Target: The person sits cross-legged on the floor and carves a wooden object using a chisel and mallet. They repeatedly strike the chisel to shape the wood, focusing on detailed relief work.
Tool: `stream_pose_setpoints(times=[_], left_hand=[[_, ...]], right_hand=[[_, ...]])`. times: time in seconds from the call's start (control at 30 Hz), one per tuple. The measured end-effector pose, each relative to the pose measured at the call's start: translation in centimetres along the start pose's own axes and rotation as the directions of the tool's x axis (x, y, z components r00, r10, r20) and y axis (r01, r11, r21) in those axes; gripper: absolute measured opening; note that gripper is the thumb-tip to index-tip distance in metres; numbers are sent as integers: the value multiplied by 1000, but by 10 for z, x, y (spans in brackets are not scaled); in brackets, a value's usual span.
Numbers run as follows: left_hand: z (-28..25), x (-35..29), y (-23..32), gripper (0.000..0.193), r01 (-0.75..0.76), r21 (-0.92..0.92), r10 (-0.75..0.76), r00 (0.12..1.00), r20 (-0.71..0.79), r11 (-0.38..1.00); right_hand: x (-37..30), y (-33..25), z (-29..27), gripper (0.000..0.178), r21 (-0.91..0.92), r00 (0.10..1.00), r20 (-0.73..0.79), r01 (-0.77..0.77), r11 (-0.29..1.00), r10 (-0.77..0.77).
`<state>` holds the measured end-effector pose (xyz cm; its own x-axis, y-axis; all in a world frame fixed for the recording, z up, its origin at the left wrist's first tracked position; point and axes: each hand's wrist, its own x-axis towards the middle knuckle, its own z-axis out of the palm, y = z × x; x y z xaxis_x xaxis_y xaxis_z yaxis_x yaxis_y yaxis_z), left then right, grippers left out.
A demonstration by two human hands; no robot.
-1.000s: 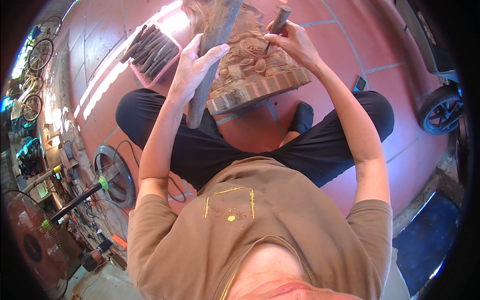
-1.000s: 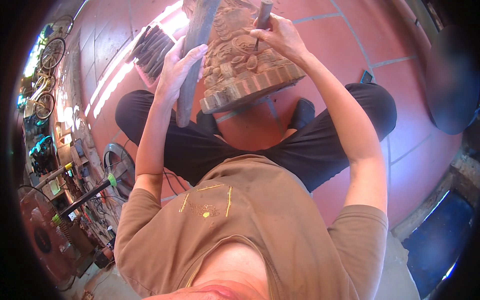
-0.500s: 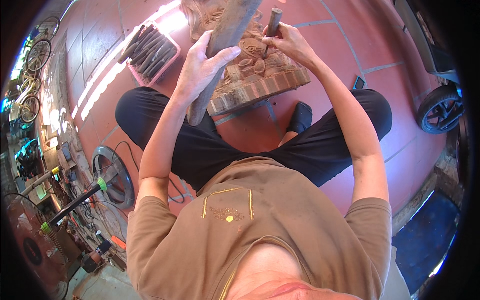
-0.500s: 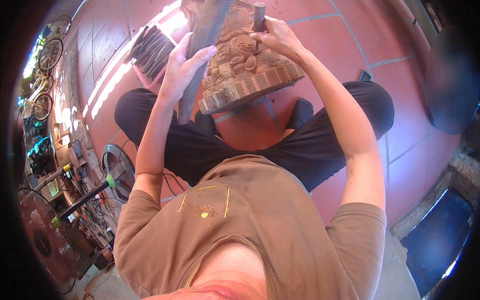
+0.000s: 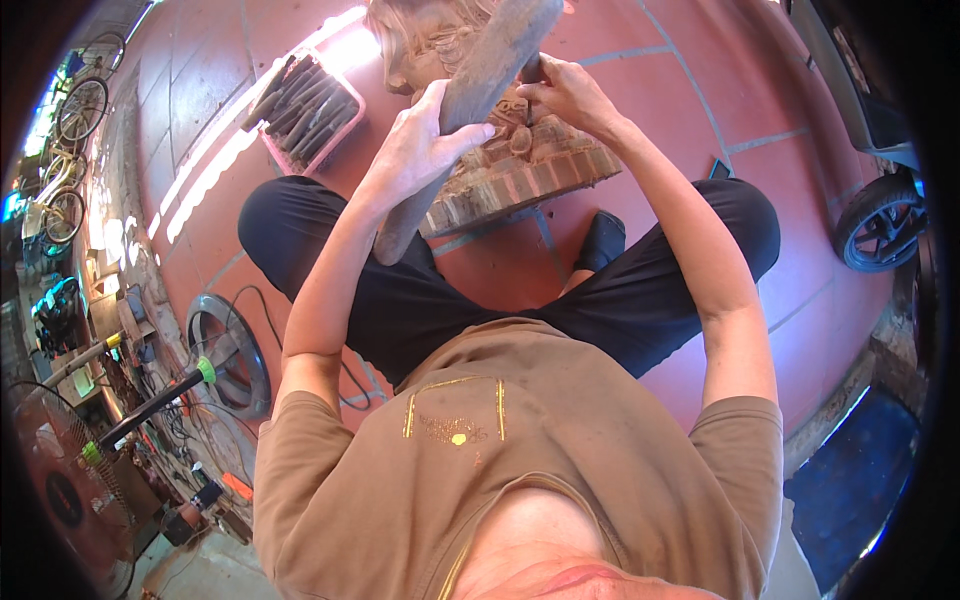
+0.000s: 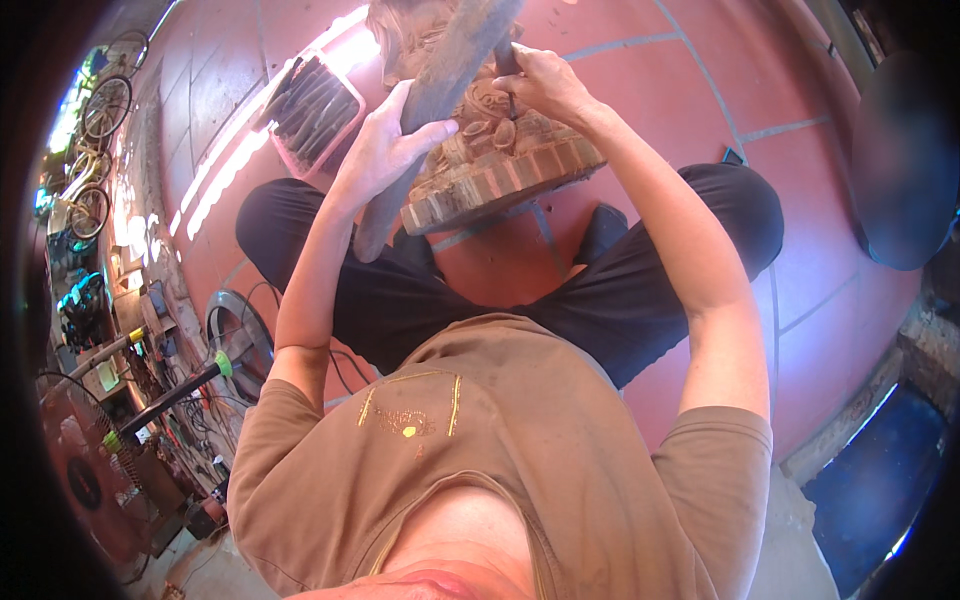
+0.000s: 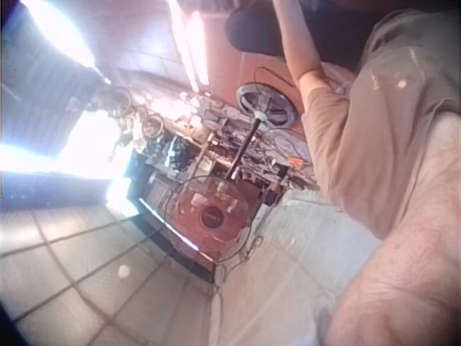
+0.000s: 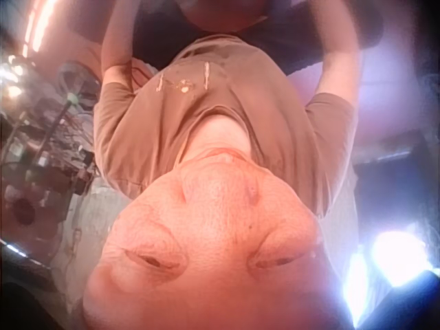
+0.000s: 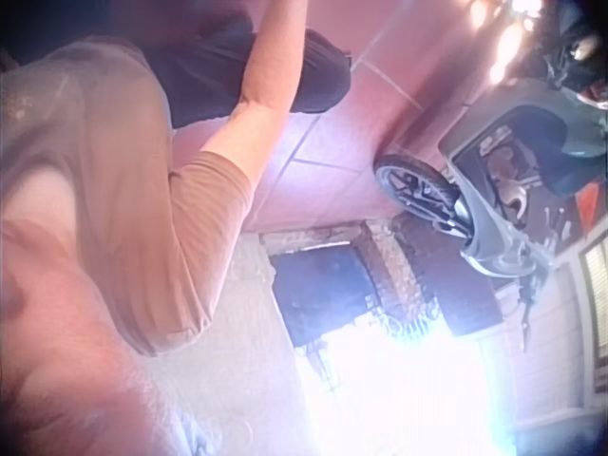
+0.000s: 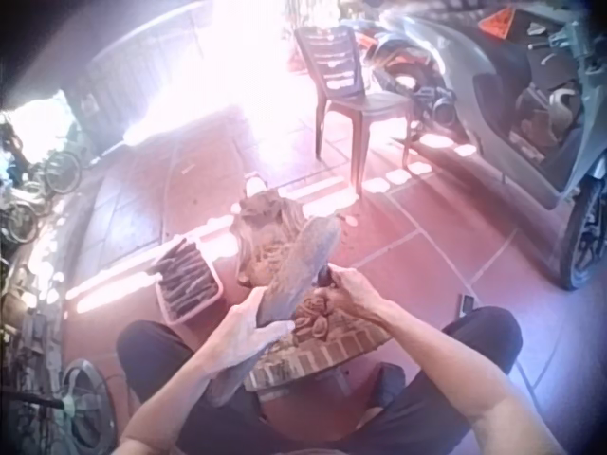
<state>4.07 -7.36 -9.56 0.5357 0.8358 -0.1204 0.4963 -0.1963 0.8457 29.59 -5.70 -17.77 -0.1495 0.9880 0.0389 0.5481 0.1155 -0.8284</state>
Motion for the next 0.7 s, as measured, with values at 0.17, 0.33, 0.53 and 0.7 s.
stream_pose_setpoints(times=[0.17,0.33,0.53,0.7], left_hand=[[-12,-3,16,63,-56,-151,50,998,-41,987],[-33,-5,43,67,-74,-175,55,993,-108,982],[-53,9,44,68,39,230,-75,986,152,972],[-67,19,75,59,-74,26,74,997,17,997]], right_hand=[[1,6,0,32,41,1000,15,-12,999,12],[-4,-22,5,35,-154,998,25,65,986,-62],[-2,-15,5,34,-162,997,-8,74,984,-76],[-3,-15,2,33,-83,1000,10,7,997,-6]])
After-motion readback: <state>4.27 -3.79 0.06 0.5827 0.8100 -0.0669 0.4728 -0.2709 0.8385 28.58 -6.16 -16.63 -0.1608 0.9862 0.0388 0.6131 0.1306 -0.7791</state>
